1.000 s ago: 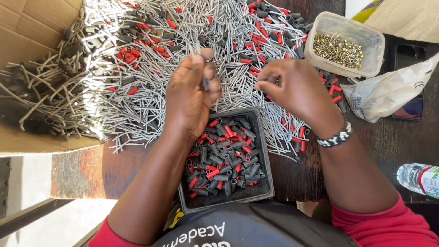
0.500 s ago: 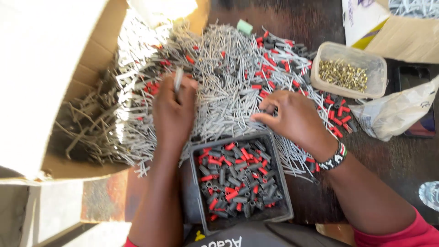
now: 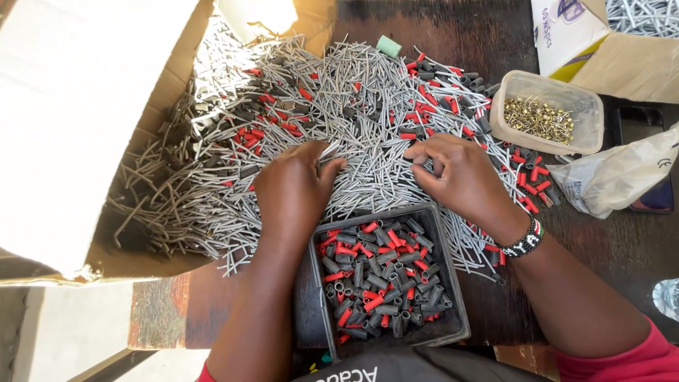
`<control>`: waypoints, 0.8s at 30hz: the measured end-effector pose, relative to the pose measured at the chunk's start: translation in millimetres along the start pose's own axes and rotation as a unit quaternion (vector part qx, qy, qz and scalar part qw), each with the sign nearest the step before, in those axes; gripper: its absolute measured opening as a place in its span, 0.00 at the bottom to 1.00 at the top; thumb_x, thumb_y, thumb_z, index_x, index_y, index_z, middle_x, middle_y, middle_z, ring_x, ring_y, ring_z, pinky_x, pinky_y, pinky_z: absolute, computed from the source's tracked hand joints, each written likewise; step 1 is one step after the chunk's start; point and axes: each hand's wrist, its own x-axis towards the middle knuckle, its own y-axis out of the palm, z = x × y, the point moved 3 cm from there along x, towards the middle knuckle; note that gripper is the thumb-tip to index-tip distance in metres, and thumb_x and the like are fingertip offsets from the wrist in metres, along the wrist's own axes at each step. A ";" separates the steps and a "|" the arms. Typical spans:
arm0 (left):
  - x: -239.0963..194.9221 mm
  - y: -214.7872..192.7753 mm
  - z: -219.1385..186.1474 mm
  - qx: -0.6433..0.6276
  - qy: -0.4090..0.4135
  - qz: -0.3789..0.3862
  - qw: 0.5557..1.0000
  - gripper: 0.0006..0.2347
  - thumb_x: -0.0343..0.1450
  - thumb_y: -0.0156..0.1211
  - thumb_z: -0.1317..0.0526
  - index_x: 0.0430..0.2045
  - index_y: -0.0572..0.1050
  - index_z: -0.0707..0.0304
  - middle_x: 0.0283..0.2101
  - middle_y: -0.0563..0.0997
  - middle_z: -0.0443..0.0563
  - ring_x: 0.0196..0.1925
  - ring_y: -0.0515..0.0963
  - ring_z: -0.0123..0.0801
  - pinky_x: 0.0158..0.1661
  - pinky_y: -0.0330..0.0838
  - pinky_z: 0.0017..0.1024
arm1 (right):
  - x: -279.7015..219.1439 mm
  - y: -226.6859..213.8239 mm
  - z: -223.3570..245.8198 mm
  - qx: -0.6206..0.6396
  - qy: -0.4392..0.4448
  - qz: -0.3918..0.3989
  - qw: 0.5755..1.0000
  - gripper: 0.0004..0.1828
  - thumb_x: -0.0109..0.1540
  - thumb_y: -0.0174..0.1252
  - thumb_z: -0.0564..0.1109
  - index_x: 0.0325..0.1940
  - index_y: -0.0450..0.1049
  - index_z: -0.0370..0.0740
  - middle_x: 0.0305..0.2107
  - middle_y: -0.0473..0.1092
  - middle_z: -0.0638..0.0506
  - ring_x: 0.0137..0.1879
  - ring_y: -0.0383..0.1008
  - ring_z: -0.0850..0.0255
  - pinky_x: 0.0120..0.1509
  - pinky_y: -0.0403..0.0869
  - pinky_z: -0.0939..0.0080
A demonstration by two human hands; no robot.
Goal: Assembling small electrical wire connectors by hand at a workbench
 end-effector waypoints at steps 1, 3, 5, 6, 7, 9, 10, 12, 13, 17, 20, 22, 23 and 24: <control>-0.2 0.6 0.0 0.008 -0.005 -0.021 1.000 0.12 0.70 0.65 0.46 0.38 0.82 0.48 0.28 0.82 0.53 0.35 0.84 0.57 0.36 0.76 0.52 | 1.2 -2.3 0.8 0.022 -0.021 -0.015 0.999 0.10 0.57 0.65 0.38 0.43 0.82 0.44 0.30 0.76 0.50 0.27 0.74 0.54 0.35 0.72 0.55; 0.5 0.4 0.2 0.015 -0.012 -0.040 0.999 0.10 0.71 0.64 0.48 0.37 0.82 0.48 0.28 0.81 0.52 0.34 0.84 0.57 0.34 0.76 0.52 | 2.3 -6.8 5.2 0.044 -0.041 -0.029 0.998 0.11 0.57 0.65 0.36 0.44 0.82 0.42 0.29 0.75 0.49 0.27 0.73 0.55 0.32 0.71 0.56; 2.0 -2.7 0.2 0.021 -0.012 -0.076 0.997 0.07 0.72 0.63 0.51 0.36 0.82 0.48 0.28 0.81 0.54 0.33 0.84 0.59 0.34 0.75 0.54 | 1.7 -13.4 10.8 0.097 -0.025 -0.057 0.993 0.09 0.61 0.66 0.36 0.46 0.82 0.41 0.29 0.75 0.50 0.27 0.72 0.61 0.31 0.68 0.65; 2.8 -3.8 1.6 0.020 -0.012 -0.073 0.997 0.07 0.72 0.63 0.51 0.36 0.82 0.48 0.28 0.81 0.54 0.33 0.84 0.59 0.34 0.75 0.54 | 1.1 -15.5 12.8 0.098 -0.022 -0.056 0.993 0.09 0.61 0.66 0.36 0.46 0.82 0.41 0.29 0.75 0.50 0.27 0.72 0.61 0.31 0.68 0.65; 3.4 -5.9 2.7 0.021 -0.013 -0.088 0.996 0.06 0.73 0.63 0.53 0.36 0.81 0.50 0.27 0.81 0.56 0.33 0.84 0.60 0.33 0.75 0.54 | 0.4 -18.7 14.6 0.109 -0.023 -0.066 0.992 0.09 0.61 0.67 0.36 0.45 0.82 0.40 0.30 0.75 0.50 0.29 0.72 0.62 0.31 0.68 0.67; 5.8 -8.2 7.4 0.024 -0.012 -0.101 0.995 0.06 0.73 0.64 0.54 0.35 0.81 0.52 0.27 0.81 0.57 0.33 0.83 0.61 0.32 0.75 0.55 | -0.7 -24.4 18.7 0.123 -0.021 -0.077 0.989 0.08 0.62 0.68 0.35 0.45 0.82 0.39 0.30 0.75 0.49 0.30 0.72 0.63 0.31 0.68 0.70; 7.1 -9.1 11.1 0.007 -0.007 -0.108 0.994 0.06 0.73 0.65 0.54 0.34 0.81 0.52 0.22 0.77 0.55 0.30 0.82 0.60 0.31 0.74 0.52 | -1.3 -26.4 21.8 0.126 -0.028 -0.068 0.989 0.08 0.61 0.67 0.34 0.44 0.82 0.38 0.31 0.75 0.49 0.32 0.74 0.62 0.34 0.71 0.68; 8.1 -15.6 6.7 -0.010 0.001 -0.110 0.994 0.06 0.73 0.66 0.53 0.34 0.82 0.51 0.18 0.74 0.53 0.27 0.81 0.59 0.31 0.73 0.50 | -2.4 -30.8 29.7 0.130 -0.031 -0.060 0.989 0.07 0.61 0.67 0.33 0.43 0.82 0.38 0.31 0.76 0.48 0.33 0.75 0.60 0.37 0.74 0.67; 7.9 -19.9 -1.8 -0.072 0.015 -0.082 0.994 0.07 0.71 0.69 0.53 0.34 0.82 0.51 0.15 0.68 0.49 0.24 0.78 0.52 0.30 0.73 0.42 | -2.8 -31.5 35.5 0.142 -0.040 -0.032 0.988 0.06 0.62 0.64 0.33 0.43 0.81 0.38 0.34 0.75 0.46 0.34 0.75 0.57 0.38 0.74 0.63; 7.4 -25.5 -14.2 -0.157 0.079 0.028 0.984 0.13 0.64 0.78 0.53 0.35 0.83 0.57 0.11 0.62 0.52 0.19 0.72 0.50 0.29 0.71 0.39 | -3.1 -29.0 44.5 0.157 -0.047 0.053 0.985 0.04 0.65 0.60 0.36 0.40 0.80 0.39 0.34 0.76 0.42 0.31 0.73 0.55 0.34 0.72 0.56; 10.0 -25.2 -13.4 -0.128 0.102 0.084 0.983 0.18 0.61 0.78 0.52 0.38 0.83 0.61 0.12 0.65 0.56 0.21 0.73 0.58 0.29 0.69 0.46 | -2.2 -27.4 37.6 0.138 -0.041 0.105 0.984 0.03 0.63 0.61 0.36 0.36 0.80 0.36 0.34 0.77 0.40 0.29 0.73 0.53 0.35 0.72 0.54; 9.5 -19.6 -11.1 -0.109 0.103 0.084 0.985 0.18 0.61 0.78 0.51 0.38 0.83 0.60 0.13 0.68 0.56 0.23 0.75 0.58 0.29 0.69 0.47 | -2.7 -29.3 38.7 0.128 -0.043 0.155 0.979 0.04 0.62 0.60 0.35 0.35 0.80 0.36 0.34 0.77 0.37 0.33 0.76 0.45 0.40 0.73 0.48; 8.1 -16.7 -9.2 -0.090 0.106 0.081 0.987 0.18 0.62 0.78 0.50 0.39 0.83 0.60 0.15 0.70 0.56 0.24 0.77 0.58 0.30 0.70 0.48 | -4.1 -28.0 39.8 0.117 -0.048 0.203 0.971 0.04 0.61 0.59 0.34 0.34 0.80 0.35 0.35 0.77 0.35 0.37 0.78 0.36 0.45 0.74 0.41; 7.0 -12.7 -5.4 -0.091 0.102 0.087 0.987 0.18 0.62 0.78 0.50 0.39 0.83 0.60 0.15 0.70 0.56 0.24 0.77 0.58 0.30 0.70 0.48 | -5.5 -24.8 38.3 0.120 -0.043 0.207 0.970 0.04 0.61 0.59 0.34 0.34 0.80 0.35 0.35 0.77 0.35 0.37 0.78 0.36 0.45 0.74 0.41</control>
